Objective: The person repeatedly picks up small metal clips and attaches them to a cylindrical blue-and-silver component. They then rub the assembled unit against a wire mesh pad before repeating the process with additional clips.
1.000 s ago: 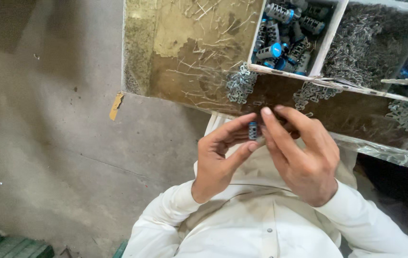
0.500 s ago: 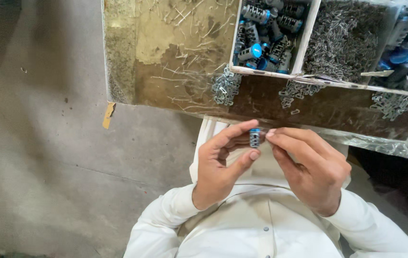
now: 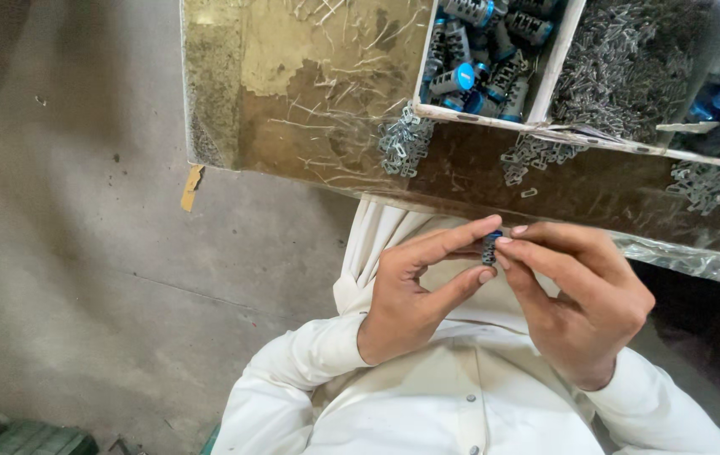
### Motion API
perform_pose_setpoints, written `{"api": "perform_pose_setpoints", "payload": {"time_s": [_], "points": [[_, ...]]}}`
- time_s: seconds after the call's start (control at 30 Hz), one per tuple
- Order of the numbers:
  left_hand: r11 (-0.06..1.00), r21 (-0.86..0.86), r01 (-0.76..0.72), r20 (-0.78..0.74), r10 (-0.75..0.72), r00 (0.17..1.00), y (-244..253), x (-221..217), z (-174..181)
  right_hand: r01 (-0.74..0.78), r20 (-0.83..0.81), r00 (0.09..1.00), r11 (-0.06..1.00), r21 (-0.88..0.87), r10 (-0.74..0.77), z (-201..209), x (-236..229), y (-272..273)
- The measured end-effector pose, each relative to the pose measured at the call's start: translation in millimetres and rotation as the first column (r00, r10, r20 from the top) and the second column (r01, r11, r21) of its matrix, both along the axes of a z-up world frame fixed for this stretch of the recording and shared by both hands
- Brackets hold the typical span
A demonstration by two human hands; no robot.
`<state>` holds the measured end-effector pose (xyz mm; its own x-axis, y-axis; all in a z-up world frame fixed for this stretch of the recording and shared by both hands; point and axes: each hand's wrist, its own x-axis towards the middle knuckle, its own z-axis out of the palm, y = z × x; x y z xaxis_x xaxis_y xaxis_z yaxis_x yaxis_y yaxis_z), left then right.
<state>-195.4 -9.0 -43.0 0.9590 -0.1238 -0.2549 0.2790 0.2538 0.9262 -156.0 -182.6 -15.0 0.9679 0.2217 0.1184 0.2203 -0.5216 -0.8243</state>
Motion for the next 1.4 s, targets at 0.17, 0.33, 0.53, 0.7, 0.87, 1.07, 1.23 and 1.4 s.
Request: {"api": "perform_pose_setpoints", "payload": {"time_s": [0.17,0.33,0.53,0.7,0.87,1.07,1.23,1.4], "points": [[0.989,-0.144,-0.046,-0.083,0.034,0.996,-0.7,2.1,-5.7,-0.036,0.219,0.971,0.959,-0.28,0.1,9.5,6.2,-3.5],[0.988,-0.14,-0.068,-0.108,0.053,0.993,-0.9,3.4,-4.3,0.005,0.293,0.949,0.92,-0.393,0.119,-2.1,18.0,-10.9],[0.988,-0.132,-0.08,-0.094,0.068,0.993,0.0,2.2,1.6,-0.031,0.171,0.982,0.965,-0.26,0.077,-4.3,9.4,-15.1],[0.998,-0.047,-0.04,-0.026,0.039,0.999,-2.0,3.8,5.2,-0.03,0.09,0.995,0.991,-0.129,0.042,-1.9,1.7,-5.6],[0.996,-0.083,-0.027,-0.051,0.023,0.998,0.1,5.0,5.3,0.044,0.014,0.999,0.994,-0.101,-0.043,-4.0,1.3,-6.2],[0.999,-0.052,-0.009,-0.029,0.007,1.0,-0.5,6.5,4.8,0.067,-0.08,0.994,0.996,-0.053,-0.071,1.0,3.0,-5.7],[0.996,0.083,0.017,0.005,-0.018,1.0,3.6,5.1,2.9,-0.039,-0.004,0.999,0.992,-0.124,0.039,3.7,3.3,-0.5],[0.996,-0.081,-0.043,-0.049,0.039,0.998,4.2,3.2,-4.3,-0.11,0.082,0.989,0.978,-0.178,0.126,12.2,6.3,6.8]]}}
